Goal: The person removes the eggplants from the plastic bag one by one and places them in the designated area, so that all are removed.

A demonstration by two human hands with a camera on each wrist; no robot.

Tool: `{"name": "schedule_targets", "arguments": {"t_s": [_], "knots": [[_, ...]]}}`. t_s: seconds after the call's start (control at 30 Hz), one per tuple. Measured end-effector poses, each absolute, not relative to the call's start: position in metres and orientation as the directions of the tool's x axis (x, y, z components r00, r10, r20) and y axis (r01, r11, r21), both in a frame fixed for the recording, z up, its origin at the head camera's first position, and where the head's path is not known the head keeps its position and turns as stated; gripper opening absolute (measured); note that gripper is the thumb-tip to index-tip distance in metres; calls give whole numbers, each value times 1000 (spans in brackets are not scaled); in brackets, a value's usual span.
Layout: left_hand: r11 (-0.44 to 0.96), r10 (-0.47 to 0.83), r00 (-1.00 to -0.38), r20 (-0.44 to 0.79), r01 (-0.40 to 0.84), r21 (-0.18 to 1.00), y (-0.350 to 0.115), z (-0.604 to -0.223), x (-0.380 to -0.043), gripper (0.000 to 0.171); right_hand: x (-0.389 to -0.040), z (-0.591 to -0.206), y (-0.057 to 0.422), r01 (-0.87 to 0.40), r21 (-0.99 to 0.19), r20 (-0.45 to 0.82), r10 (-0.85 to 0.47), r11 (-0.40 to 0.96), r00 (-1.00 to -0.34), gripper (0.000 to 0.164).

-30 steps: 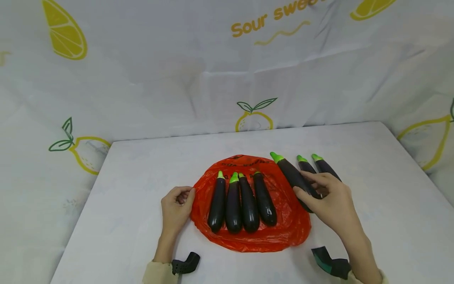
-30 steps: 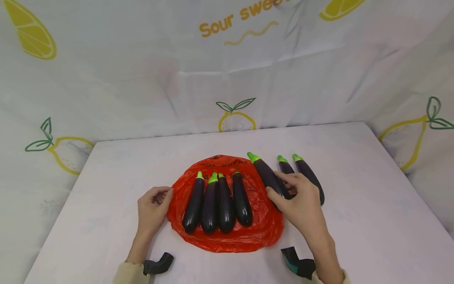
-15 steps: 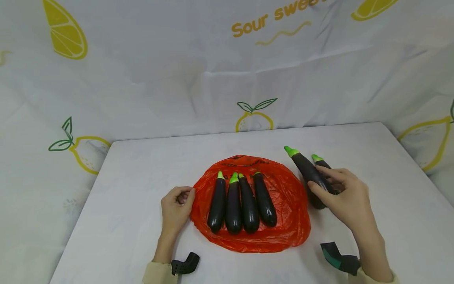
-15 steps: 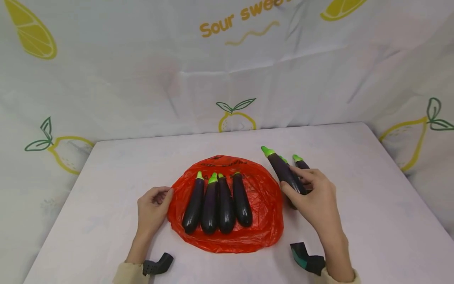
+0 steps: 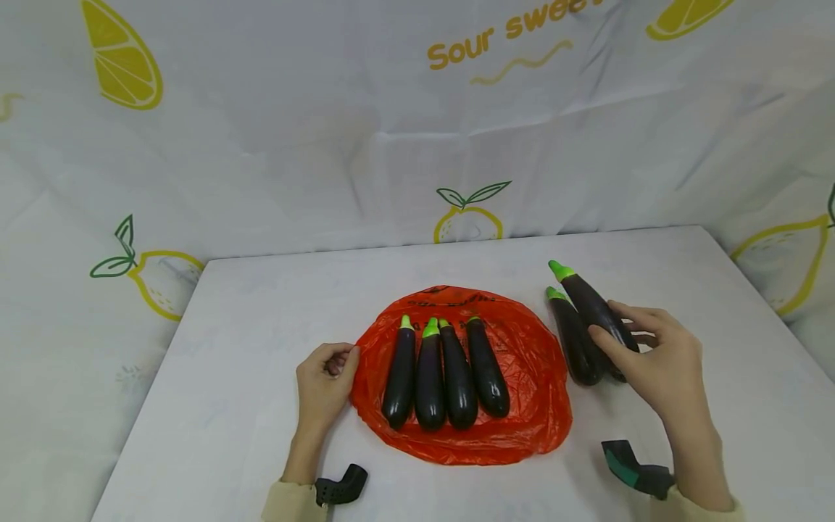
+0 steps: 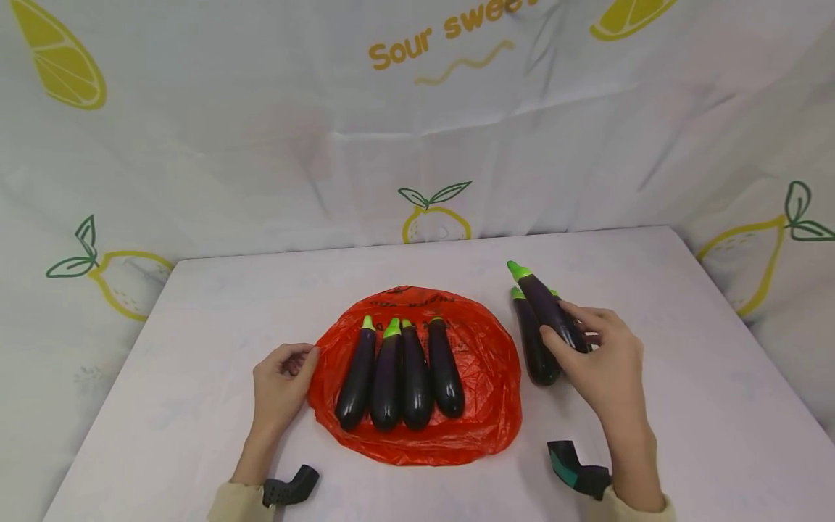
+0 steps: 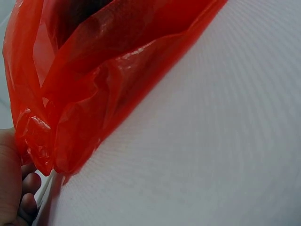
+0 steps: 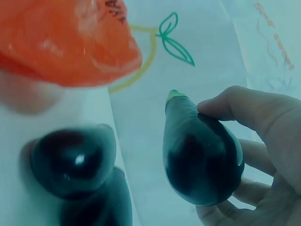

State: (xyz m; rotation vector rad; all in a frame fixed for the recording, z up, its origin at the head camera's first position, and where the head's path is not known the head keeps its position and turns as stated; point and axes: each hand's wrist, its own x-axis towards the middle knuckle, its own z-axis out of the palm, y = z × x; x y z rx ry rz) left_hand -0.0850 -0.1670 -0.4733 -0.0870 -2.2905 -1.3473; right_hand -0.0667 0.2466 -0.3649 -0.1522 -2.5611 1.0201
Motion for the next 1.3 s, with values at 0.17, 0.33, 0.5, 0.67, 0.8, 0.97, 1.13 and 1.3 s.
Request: {"name": "schedule_targets", "arguments": {"t_s": [0.17, 0.33, 0.5, 0.67, 0.8, 0.97, 1.13, 1.3], "knots": [[510, -178, -887, 426, 287, 811, -167, -472, -85, 6, -68, -369, 258, 35, -707, 286, 332, 706, -899, 42], [513, -181, -888, 424, 282, 811, -167, -472, -84, 4, -69, -371, 268, 102, -728, 260, 411, 678, -874, 43], [510, -184, -888, 421, 280, 814, -167, -472, -84, 4, -70, -372, 274, 146, -747, 240, 468, 649, -851, 43], [500, -185, -890, 416, 279, 820, -167, -473, -84, 5, -71, -377, 283, 185, -745, 219, 498, 641, -839, 43], [494, -183, -892, 414, 281, 823, -167, -473, -84, 7, -71, -381, 289, 243, -731, 178, 522, 637, -834, 44], [494, -195, -889, 414, 275, 824, -166, -472, -84, 7, -71, -386, 291, 296, -691, 133, 518, 660, -845, 46], [491, -198, -887, 416, 277, 826, -166, -472, -84, 5, -71, -391, 295, 298, -681, 108, 494, 669, -863, 47], [494, -192, -886, 421, 283, 822, -166, -472, -85, 4, -70, -396, 299, 287, -663, 114, 472, 691, -874, 47]]}}
